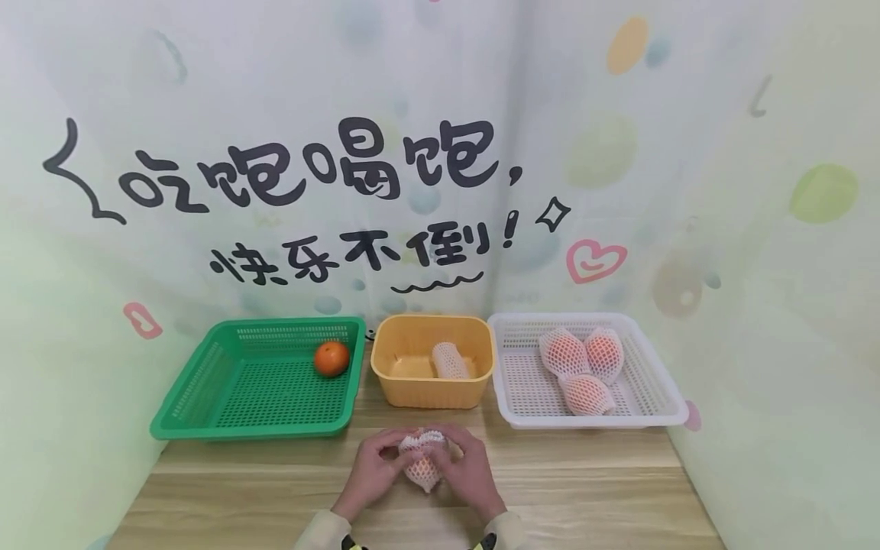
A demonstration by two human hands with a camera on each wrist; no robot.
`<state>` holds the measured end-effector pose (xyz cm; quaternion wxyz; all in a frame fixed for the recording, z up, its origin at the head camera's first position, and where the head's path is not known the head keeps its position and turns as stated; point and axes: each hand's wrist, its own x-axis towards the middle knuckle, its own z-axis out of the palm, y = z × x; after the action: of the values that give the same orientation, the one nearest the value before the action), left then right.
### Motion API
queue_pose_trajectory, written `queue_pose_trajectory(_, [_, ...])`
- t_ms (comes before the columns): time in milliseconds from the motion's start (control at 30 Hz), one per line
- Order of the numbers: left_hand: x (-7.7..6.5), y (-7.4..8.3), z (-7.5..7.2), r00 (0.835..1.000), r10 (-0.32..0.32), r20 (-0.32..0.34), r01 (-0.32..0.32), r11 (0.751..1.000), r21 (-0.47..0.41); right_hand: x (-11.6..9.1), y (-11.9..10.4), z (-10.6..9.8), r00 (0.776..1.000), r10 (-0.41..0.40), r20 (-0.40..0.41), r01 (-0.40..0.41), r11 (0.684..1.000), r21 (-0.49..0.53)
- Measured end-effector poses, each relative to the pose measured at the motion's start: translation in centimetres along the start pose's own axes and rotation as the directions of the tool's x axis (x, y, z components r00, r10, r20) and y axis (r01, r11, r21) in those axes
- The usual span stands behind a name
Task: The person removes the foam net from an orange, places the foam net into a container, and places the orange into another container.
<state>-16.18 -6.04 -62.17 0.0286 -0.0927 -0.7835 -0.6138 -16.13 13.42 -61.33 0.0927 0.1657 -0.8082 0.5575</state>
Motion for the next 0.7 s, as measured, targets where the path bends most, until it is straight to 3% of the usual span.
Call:
queue_pose_trajectory(100, [0.1, -0.5, 0.0, 0.998, -0.030, 0.058, 0.031, 0.999, -0.014, 0.0, 0.0, -0.6, 0.981, 0.130, 0.143, -0.137, 0.990, 0.042])
queue_pose_trajectory(167, [0.0, -0.8, -0.1, 0.991, -0.058, 0.118, 0.063, 0.997, -0.037, 0.0, 0.4, -0.8, 0.968, 0.153, 0.200, -0.167, 0.985, 0.052])
queue_pose_trajectory(300, [-0.3, -1.4, -0.2, 0.975, -0.066, 0.210, 0.084, 0.993, -0.078, 0.0, 1.1, -1.1, 0.966, 0.162, 0.202, -0.172, 0.985, 0.031])
queue_pose_trajectory(467, [-0.3, -1.3, -0.1, 0.988, -0.014, 0.151, 0.023, 0.998, -0.059, 0.0, 1.0, -1.1, 0.978, 0.140, 0.157, -0.148, 0.988, 0.045])
queue_pose_trajectory(700, [-0.1, -0.9, 0.1, 0.996, 0.007, 0.088, -0.003, 0.999, -0.046, 0.1, 0.5, -1.0, 0.996, 0.071, 0.056, -0.073, 0.997, 0.031])
